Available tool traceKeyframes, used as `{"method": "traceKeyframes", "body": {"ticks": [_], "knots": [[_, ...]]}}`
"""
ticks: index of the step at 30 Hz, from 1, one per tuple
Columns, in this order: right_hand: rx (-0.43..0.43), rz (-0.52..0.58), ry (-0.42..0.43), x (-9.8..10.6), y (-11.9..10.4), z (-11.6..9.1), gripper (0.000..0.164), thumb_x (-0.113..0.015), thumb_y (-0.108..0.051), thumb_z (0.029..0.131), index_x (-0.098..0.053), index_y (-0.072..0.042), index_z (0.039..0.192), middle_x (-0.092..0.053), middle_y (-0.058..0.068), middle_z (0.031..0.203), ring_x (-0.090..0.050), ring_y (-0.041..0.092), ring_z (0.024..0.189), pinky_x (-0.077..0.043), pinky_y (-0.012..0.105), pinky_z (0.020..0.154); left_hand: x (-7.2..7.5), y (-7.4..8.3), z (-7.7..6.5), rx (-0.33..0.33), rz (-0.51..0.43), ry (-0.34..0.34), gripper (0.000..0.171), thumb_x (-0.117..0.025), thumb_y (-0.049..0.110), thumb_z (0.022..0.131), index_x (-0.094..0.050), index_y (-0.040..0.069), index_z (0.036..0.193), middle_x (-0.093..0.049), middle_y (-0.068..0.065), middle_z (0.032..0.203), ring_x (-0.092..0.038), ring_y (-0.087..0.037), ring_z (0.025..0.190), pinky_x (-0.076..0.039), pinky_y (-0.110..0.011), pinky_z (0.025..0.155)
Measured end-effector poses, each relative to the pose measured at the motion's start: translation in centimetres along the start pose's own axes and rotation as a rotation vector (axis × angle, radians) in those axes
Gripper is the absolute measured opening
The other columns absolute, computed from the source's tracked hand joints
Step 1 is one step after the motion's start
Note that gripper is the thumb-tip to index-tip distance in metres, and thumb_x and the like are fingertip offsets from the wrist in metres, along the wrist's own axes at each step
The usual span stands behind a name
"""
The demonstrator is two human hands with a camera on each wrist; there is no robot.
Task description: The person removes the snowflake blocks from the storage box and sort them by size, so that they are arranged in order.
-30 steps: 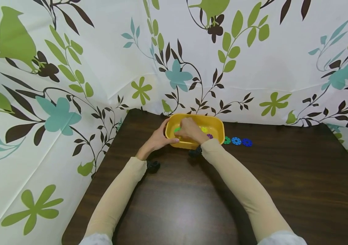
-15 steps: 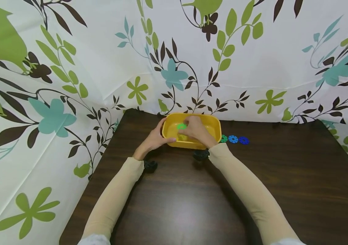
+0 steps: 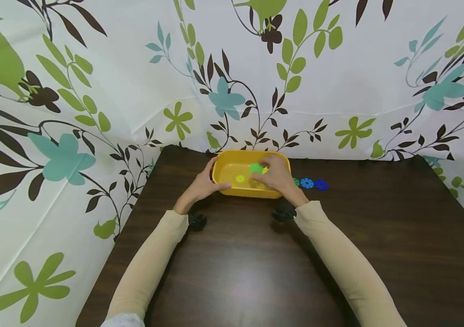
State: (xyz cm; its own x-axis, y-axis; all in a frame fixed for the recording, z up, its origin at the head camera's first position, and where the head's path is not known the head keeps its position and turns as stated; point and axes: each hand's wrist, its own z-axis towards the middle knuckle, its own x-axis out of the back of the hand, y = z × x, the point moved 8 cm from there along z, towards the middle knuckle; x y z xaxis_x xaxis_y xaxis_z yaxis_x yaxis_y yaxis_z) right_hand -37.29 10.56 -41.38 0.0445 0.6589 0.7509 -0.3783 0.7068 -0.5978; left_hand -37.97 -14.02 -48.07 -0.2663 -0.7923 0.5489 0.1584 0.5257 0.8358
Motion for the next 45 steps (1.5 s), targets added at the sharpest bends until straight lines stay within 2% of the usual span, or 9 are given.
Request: {"method": "traceKeyframes", "body": {"ticks": [4,9,14,16,20,29,33,39,45], "knots": [[-0.022,0.016,0.066,1.7,0.7,-1.0,0.049,-0.079,-0.024,0.083,-0.079,0.006,0.121,-0.078,0.025,0.117,-0.070,0.042,0.108,-0.059,0.055,0.093,0.0,-0.4,0.3,-0.010,0.001,-0.009,0.123,-0.089,0.063,0.083,-0.015,0.029,0.175,-0.055,-0.019,0.160,-0.063,-0.030,0.126,-0.055,-0.047,0.111],[-0.053,0.023,0.140,3.9,1.8,-2.0,0.044,-0.081,-0.022,0.083,-0.080,0.007,0.117,-0.076,0.025,0.114,-0.070,0.042,0.104,-0.059,0.051,0.086,0.1,-0.8,0.6,-0.018,-0.018,-0.013,0.124,-0.089,0.062,0.083,-0.014,0.027,0.175,-0.054,-0.020,0.159,-0.063,-0.031,0.124,-0.056,-0.047,0.109],[-0.051,0.003,0.197,5.9,3.4,-3.4,0.039,-0.084,-0.021,0.084,-0.081,0.007,0.112,-0.075,0.025,0.106,-0.066,0.039,0.094,-0.052,0.043,0.080,0.0,-1.3,0.7,0.000,-0.025,-0.016,0.124,-0.090,0.064,0.082,-0.015,0.030,0.175,-0.057,-0.018,0.158,-0.064,-0.029,0.123,-0.057,-0.045,0.106],[-0.063,-0.003,0.204,6.4,4.3,-3.9,0.038,-0.084,-0.020,0.085,-0.081,0.006,0.111,-0.074,0.024,0.104,-0.064,0.037,0.092,-0.049,0.041,0.080,0.1,-1.4,0.6,0.008,-0.027,-0.009,0.124,-0.090,0.063,0.082,-0.015,0.031,0.175,-0.056,-0.017,0.159,-0.063,-0.028,0.123,-0.058,-0.045,0.105],[-0.100,-0.026,0.209,7.4,6.3,-5.1,0.037,-0.085,-0.020,0.088,-0.080,0.006,0.113,-0.072,0.024,0.104,-0.062,0.037,0.094,-0.046,0.041,0.082,0.1,-0.4,-0.2,0.005,-0.031,-0.006,0.122,-0.090,0.059,0.084,-0.015,0.030,0.175,-0.054,-0.018,0.160,-0.062,-0.033,0.127,-0.054,-0.052,0.112],[-0.136,-0.075,0.284,9.8,10.8,-7.5,0.037,-0.085,-0.015,0.089,-0.079,0.009,0.116,-0.073,0.028,0.110,-0.069,0.045,0.098,-0.052,0.057,0.089,0.1,-0.4,-0.5,-0.007,0.001,-0.004,0.117,-0.087,0.059,0.088,-0.014,0.030,0.175,-0.053,-0.017,0.161,-0.061,-0.032,0.129,-0.051,-0.054,0.116],[-0.194,-0.085,0.288,10.8,12.7,-8.6,0.038,-0.085,-0.017,0.090,-0.078,0.008,0.118,-0.073,0.029,0.113,-0.069,0.044,0.100,-0.052,0.057,0.090,0.1,-0.3,-0.4,-0.013,-0.014,-0.008,0.115,-0.088,0.054,0.088,-0.015,0.031,0.175,-0.053,-0.017,0.161,-0.060,-0.036,0.130,-0.049,-0.058,0.118],[-0.258,-0.081,0.280,11.9,15.1,-10.2,0.040,-0.083,-0.020,0.092,-0.078,0.007,0.121,-0.073,0.029,0.117,-0.068,0.044,0.102,-0.051,0.055,0.092,0.0,-0.2,-0.3,-0.021,0.006,-0.010,0.120,-0.087,0.061,0.087,-0.014,0.029,0.176,-0.054,-0.016,0.160,-0.062,-0.031,0.128,-0.053,-0.051,0.113],[-0.287,-0.088,0.277,12.7,17.1,-11.2,0.040,-0.083,-0.020,0.094,-0.077,0.008,0.123,-0.072,0.030,0.116,-0.067,0.044,0.102,-0.050,0.052,0.090,-0.2,0.2,-0.2,-0.037,-0.033,-0.021,0.113,-0.087,0.048,0.091,-0.014,0.029,0.175,-0.055,-0.016,0.158,-0.064,-0.035,0.129,-0.054,-0.054,0.111]]}}
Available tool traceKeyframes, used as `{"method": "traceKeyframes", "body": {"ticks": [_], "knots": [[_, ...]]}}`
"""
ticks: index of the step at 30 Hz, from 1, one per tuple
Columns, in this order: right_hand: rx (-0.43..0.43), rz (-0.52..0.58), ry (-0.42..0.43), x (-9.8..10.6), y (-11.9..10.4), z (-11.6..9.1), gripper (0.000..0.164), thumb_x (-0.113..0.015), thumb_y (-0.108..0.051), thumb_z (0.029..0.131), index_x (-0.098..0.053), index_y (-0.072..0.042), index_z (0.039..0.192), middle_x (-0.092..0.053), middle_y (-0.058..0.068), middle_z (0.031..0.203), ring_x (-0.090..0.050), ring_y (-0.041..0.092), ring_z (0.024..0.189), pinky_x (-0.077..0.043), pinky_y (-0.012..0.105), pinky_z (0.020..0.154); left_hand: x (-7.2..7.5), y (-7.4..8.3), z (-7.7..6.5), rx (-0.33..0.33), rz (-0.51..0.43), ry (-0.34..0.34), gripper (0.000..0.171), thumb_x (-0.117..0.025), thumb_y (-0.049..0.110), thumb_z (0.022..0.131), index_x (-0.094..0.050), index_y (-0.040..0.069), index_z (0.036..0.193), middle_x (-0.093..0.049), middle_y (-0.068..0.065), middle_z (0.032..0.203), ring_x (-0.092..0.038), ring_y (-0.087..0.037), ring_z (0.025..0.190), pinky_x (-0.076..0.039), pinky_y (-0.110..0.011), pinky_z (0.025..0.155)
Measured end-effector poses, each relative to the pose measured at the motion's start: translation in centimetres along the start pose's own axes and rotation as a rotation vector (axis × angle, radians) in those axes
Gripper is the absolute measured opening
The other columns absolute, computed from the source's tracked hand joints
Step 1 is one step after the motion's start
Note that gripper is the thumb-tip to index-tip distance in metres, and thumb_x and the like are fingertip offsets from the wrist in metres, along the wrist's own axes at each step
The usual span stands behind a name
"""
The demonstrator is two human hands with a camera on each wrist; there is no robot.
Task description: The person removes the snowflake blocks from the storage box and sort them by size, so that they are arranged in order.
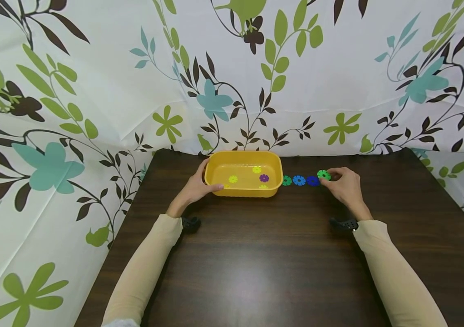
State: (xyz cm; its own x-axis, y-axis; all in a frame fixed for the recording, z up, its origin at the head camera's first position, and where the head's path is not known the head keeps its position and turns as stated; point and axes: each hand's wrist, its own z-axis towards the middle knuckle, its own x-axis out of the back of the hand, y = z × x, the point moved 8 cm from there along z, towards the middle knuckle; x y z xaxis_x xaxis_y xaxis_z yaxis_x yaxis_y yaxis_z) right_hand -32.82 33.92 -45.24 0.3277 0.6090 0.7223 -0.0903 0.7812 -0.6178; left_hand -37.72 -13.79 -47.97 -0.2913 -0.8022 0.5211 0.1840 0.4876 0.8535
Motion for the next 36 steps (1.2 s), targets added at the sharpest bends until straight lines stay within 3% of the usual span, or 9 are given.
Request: {"method": "traceKeyframes", "body": {"ticks": [7,14,18,25,31,36], "knots": [[-0.031,-0.038,-0.061,-0.3,1.6,0.0,0.043,-0.081,-0.023,0.097,-0.075,0.010,0.124,-0.072,0.034,0.117,-0.066,0.047,0.106,-0.050,0.063,0.095,0.1,-0.6,0.3,0.005,0.004,0.008,0.116,-0.088,0.056,0.087,-0.016,0.033,0.175,-0.055,-0.014,0.159,-0.062,-0.030,0.127,-0.054,-0.050,0.111],[-0.051,-0.058,-0.115,-0.8,2.3,0.2,0.045,-0.079,-0.024,0.098,-0.074,0.011,0.127,-0.075,0.034,0.116,-0.067,0.048,0.106,-0.054,0.062,0.093,0.1,-1.5,0.9,-0.009,0.018,0.001,0.116,-0.086,0.061,0.087,-0.014,0.034,0.175,-0.054,-0.016,0.160,-0.063,-0.031,0.126,-0.056,-0.049,0.108],[-0.066,-0.057,-0.139,-0.9,2.6,0.4,0.047,-0.080,-0.026,0.099,-0.074,0.010,0.128,-0.074,0.034,0.120,-0.066,0.049,0.110,-0.053,0.063,0.094,0.1,-1.3,0.7,-0.005,0.031,0.006,0.117,-0.086,0.063,0.087,-0.015,0.034,0.175,-0.055,-0.017,0.158,-0.063,-0.030,0.124,-0.057,-0.047,0.105],[-0.141,-0.054,-0.194,-1.0,3.0,0.5,0.052,-0.080,-0.028,0.099,-0.071,0.010,0.133,-0.072,0.035,0.122,-0.065,0.049,0.112,-0.055,0.060,0.091,0.1,-0.2,0.0,0.015,0.002,0.004,0.112,-0.087,0.047,0.091,-0.014,0.033,0.175,-0.054,-0.016,0.160,-0.062,-0.036,0.130,-0.051,-0.057,0.114],[-0.183,-0.054,-0.226,-1.0,3.1,0.5,0.054,-0.081,-0.029,0.098,-0.070,0.010,0.134,-0.072,0.035,0.123,-0.064,0.050,0.114,-0.055,0.059,0.092,0.1,-0.2,0.0,0.032,0.006,0.008,0.113,-0.089,0.046,0.090,-0.014,0.033,0.175,-0.054,-0.015,0.160,-0.061,-0.035,0.130,-0.051,-0.057,0.115],[-0.155,-0.057,-0.214,-0.9,2.6,0.5,0.059,-0.081,-0.031,0.098,-0.067,0.011,0.135,-0.072,0.036,0.125,-0.066,0.049,0.114,-0.055,0.060,0.094,0.1,-0.1,-0.1,0.030,0.002,0.010,0.114,-0.088,0.047,0.090,-0.014,0.034,0.175,-0.054,-0.016,0.160,-0.061,-0.036,0.130,-0.051,-0.056,0.114]]}}
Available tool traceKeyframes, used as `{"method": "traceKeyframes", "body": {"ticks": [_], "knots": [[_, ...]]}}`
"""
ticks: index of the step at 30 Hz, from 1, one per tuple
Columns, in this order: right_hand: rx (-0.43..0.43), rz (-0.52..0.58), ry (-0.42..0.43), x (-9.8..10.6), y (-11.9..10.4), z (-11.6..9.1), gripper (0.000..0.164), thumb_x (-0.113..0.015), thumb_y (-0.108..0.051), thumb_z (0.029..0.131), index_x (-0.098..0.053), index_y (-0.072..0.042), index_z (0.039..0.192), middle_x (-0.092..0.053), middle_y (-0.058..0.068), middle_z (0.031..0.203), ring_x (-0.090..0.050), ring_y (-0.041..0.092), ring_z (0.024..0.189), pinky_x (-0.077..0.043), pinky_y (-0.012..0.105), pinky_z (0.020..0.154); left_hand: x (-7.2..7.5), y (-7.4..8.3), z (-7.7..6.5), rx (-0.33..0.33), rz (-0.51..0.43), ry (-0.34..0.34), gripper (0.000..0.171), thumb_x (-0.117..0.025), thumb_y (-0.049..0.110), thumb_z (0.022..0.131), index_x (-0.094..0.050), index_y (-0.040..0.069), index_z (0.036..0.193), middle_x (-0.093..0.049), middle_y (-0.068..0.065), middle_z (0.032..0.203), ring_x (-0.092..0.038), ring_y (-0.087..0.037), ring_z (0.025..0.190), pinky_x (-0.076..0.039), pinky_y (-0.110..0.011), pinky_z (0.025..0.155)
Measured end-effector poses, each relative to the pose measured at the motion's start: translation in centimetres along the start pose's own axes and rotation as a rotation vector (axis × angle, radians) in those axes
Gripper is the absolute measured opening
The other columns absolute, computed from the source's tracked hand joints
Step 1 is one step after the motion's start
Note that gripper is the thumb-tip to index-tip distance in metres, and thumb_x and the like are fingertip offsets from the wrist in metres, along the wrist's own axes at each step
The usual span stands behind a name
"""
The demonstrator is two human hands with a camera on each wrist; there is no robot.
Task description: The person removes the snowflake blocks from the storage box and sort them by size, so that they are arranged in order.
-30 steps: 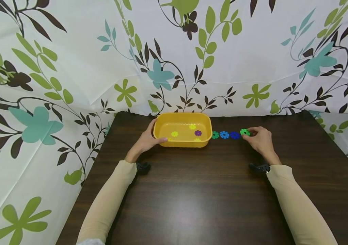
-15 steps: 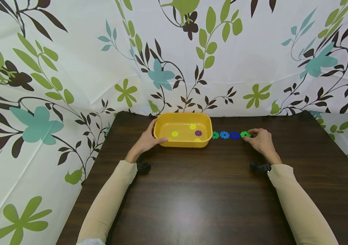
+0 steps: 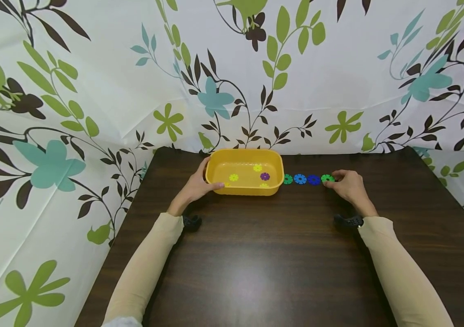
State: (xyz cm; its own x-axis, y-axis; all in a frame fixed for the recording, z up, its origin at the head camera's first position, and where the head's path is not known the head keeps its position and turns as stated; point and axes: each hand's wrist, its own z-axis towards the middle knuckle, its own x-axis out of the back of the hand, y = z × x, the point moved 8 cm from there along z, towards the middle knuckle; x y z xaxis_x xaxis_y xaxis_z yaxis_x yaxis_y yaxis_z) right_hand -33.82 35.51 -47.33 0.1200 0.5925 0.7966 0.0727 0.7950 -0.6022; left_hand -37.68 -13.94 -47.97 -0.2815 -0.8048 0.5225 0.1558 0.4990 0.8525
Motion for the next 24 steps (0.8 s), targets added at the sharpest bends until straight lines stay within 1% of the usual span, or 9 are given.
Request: {"method": "traceKeyframes", "body": {"ticks": [3,5,9,11,14,19,24], "knots": [[0.052,0.008,0.049,0.4,-1.0,-0.2,0.058,-0.081,-0.030,0.098,-0.067,0.011,0.136,-0.072,0.035,0.125,-0.067,0.049,0.114,-0.055,0.062,0.095,0.0,0.1,0.0,-0.006,-0.005,-0.004,0.113,-0.088,0.048,0.090,-0.014,0.033,0.175,-0.054,-0.016,0.159,-0.062,-0.036,0.129,-0.052,-0.056,0.113],[0.095,0.020,0.080,0.7,-2.2,-0.5,0.056,-0.080,-0.029,0.098,-0.068,0.010,0.137,-0.073,0.035,0.125,-0.068,0.049,0.114,-0.054,0.062,0.096,-0.1,0.2,0.1,-0.007,-0.008,-0.007,0.114,-0.088,0.047,0.090,-0.014,0.033,0.175,-0.055,-0.016,0.158,-0.062,-0.035,0.128,-0.053,-0.055,0.112],[0.168,0.056,0.117,0.9,-5.5,-0.9,0.051,-0.080,-0.025,0.099,-0.069,0.009,0.136,-0.072,0.033,0.126,-0.068,0.049,0.115,-0.054,0.063,0.098,0.0,0.2,0.0,-0.005,-0.007,-0.005,0.114,-0.089,0.046,0.090,-0.014,0.031,0.175,-0.056,-0.016,0.157,-0.063,-0.035,0.128,-0.053,-0.055,0.111],[0.208,0.064,0.110,0.5,-7.5,-1.0,0.049,-0.081,-0.023,0.098,-0.070,0.008,0.135,-0.071,0.032,0.127,-0.067,0.049,0.115,-0.053,0.064,0.099,0.1,0.2,-0.1,-0.005,-0.005,-0.001,0.114,-0.089,0.046,0.090,-0.014,0.030,0.175,-0.056,-0.017,0.157,-0.063,-0.035,0.128,-0.053,-0.055,0.111],[0.271,0.068,0.059,-0.6,-10.7,-1.0,0.048,-0.083,-0.020,0.097,-0.070,0.007,0.135,-0.070,0.030,0.127,-0.065,0.046,0.115,-0.053,0.062,0.099,0.2,0.1,-0.2,-0.006,-0.004,0.004,0.113,-0.088,0.045,0.090,-0.015,0.031,0.175,-0.056,-0.017,0.157,-0.063,-0.036,0.128,-0.053,-0.055,0.111],[0.373,0.057,-0.052,-3.3,-15.9,-0.8,0.047,-0.084,-0.018,0.097,-0.071,0.007,0.135,-0.071,0.027,0.122,-0.064,0.042,0.111,-0.054,0.058,0.098,0.2,0.0,0.0,-0.002,-0.004,0.009,0.114,-0.088,0.046,0.090,-0.014,0.032,0.175,-0.055,-0.017,0.158,-0.063,-0.036,0.129,-0.053,-0.057,0.113],[0.443,0.058,-0.160,-6.1,-20.1,-0.6,0.049,-0.085,-0.018,0.095,-0.071,0.006,0.136,-0.074,0.028,0.125,-0.065,0.042,0.114,-0.054,0.056,0.098,0.1,-0.1,0.0,0.011,0.003,0.002,0.115,-0.088,0.048,0.090,-0.013,0.032,0.175,-0.054,-0.018,0.160,-0.062,-0.036,0.130,-0.052,-0.057,0.115]]}}
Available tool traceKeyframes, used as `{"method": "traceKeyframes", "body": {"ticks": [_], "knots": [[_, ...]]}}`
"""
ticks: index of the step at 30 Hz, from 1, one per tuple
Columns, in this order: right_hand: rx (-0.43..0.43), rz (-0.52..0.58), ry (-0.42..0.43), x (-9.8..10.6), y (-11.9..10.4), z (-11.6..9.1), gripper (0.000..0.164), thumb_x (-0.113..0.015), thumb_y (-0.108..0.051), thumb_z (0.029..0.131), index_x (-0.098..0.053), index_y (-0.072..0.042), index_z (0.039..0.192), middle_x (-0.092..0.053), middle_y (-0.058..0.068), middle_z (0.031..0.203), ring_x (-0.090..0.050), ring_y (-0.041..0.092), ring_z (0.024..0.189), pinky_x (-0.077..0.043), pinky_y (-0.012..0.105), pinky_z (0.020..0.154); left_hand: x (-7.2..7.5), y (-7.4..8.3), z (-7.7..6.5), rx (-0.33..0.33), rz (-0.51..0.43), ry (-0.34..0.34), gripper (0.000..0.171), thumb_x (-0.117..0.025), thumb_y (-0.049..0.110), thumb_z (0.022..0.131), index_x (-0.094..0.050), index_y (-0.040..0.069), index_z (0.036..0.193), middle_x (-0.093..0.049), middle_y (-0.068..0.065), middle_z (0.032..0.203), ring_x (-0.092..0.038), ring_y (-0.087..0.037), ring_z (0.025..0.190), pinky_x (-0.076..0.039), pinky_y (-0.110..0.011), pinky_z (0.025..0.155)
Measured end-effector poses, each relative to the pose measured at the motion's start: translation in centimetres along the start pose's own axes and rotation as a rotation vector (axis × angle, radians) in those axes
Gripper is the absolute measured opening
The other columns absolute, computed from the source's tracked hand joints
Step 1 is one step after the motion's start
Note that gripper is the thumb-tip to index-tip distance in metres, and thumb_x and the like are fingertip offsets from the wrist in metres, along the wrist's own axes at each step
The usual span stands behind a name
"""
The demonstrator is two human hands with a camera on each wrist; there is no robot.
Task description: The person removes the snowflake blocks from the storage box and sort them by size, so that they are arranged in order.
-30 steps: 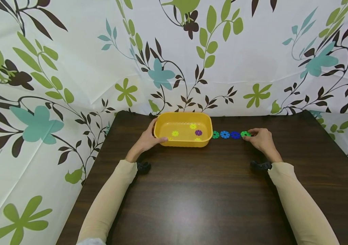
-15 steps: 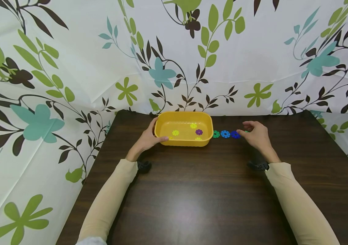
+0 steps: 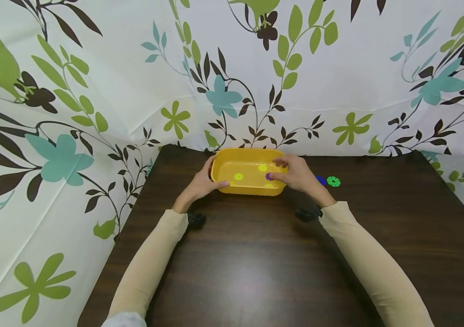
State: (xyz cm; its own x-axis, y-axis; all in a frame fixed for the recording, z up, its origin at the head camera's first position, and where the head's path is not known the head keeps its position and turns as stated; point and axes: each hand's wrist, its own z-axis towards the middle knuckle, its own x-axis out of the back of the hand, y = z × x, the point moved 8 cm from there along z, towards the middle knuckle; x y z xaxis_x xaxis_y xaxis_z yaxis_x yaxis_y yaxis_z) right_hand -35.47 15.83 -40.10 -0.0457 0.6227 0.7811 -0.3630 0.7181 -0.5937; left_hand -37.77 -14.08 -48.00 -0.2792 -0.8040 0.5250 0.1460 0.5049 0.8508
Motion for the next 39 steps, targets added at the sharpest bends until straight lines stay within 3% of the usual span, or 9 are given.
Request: {"method": "traceKeyframes", "body": {"ticks": [6,15,24,30,34,39], "knots": [[0.070,0.030,-0.124,-3.6,-2.9,2.6,0.049,-0.082,-0.019,0.095,-0.071,0.006,0.136,-0.075,0.026,0.129,-0.066,0.043,0.118,-0.054,0.056,0.103,-0.1,-0.3,0.1,0.012,-0.010,0.007,0.115,-0.089,0.048,0.089,-0.013,0.033,0.175,-0.054,-0.017,0.160,-0.063,-0.035,0.130,-0.053,-0.056,0.113],[0.063,-0.008,-0.295,-8.3,-4.3,5.3,0.047,-0.087,-0.020,0.092,-0.075,0.000,0.133,-0.077,0.018,0.127,-0.068,0.036,0.118,-0.056,0.051,0.107,-0.3,-0.2,0.0,0.011,-0.012,0.005,0.113,-0.089,0.045,0.091,-0.014,0.032,0.175,-0.055,-0.016,0.159,-0.064,-0.035,0.128,-0.055,-0.055,0.111],[0.184,-0.110,-0.495,-12.2,-5.7,7.3,0.037,-0.079,-0.002,0.095,-0.078,-0.003,0.132,-0.080,0.015,0.125,-0.071,0.031,0.113,-0.058,0.046,0.106,-0.1,-0.1,0.2,0.017,0.002,0.012,0.115,-0.088,0.048,0.090,-0.014,0.032,0.175,-0.056,-0.016,0.156,-0.064,-0.034,0.124,-0.057,-0.051,0.108],[0.187,-0.108,-0.565,-13.4,-5.6,7.8,0.036,-0.073,0.007,0.094,-0.082,-0.007,0.126,-0.080,0.012,0.122,-0.068,0.028,0.106,-0.058,0.044,0.104,-0.3,-0.2,0.4,0.006,0.008,0.003,0.116,-0.088,0.049,0.089,-0.012,0.032,0.175,-0.055,-0.016,0.158,-0.064,-0.032,0.123,-0.057,-0.050,0.108],[0.181,-0.110,-0.565,-13.7,-5.7,8.0,0.035,-0.073,0.008,0.094,-0.083,-0.007,0.124,-0.081,0.012,0.120,-0.066,0.027,0.101,-0.058,0.042,0.100,-0.2,-0.2,0.4,0.003,0.008,0.008,0.116,-0.088,0.049,0.089,-0.013,0.032,0.175,-0.055,-0.017,0.158,-0.065,-0.033,0.123,-0.058,-0.051,0.108],[0.208,-0.142,-0.565,-13.9,-6.1,8.2,0.032,-0.071,0.006,0.095,-0.082,-0.005,0.124,-0.081,0.012,0.121,-0.069,0.027,0.105,-0.059,0.042,0.104,-0.1,-0.3,0.3,0.007,0.000,0.013,0.115,-0.088,0.048,0.090,-0.013,0.032,0.175,-0.056,-0.017,0.157,-0.065,-0.033,0.123,-0.058,-0.051,0.108]]}}
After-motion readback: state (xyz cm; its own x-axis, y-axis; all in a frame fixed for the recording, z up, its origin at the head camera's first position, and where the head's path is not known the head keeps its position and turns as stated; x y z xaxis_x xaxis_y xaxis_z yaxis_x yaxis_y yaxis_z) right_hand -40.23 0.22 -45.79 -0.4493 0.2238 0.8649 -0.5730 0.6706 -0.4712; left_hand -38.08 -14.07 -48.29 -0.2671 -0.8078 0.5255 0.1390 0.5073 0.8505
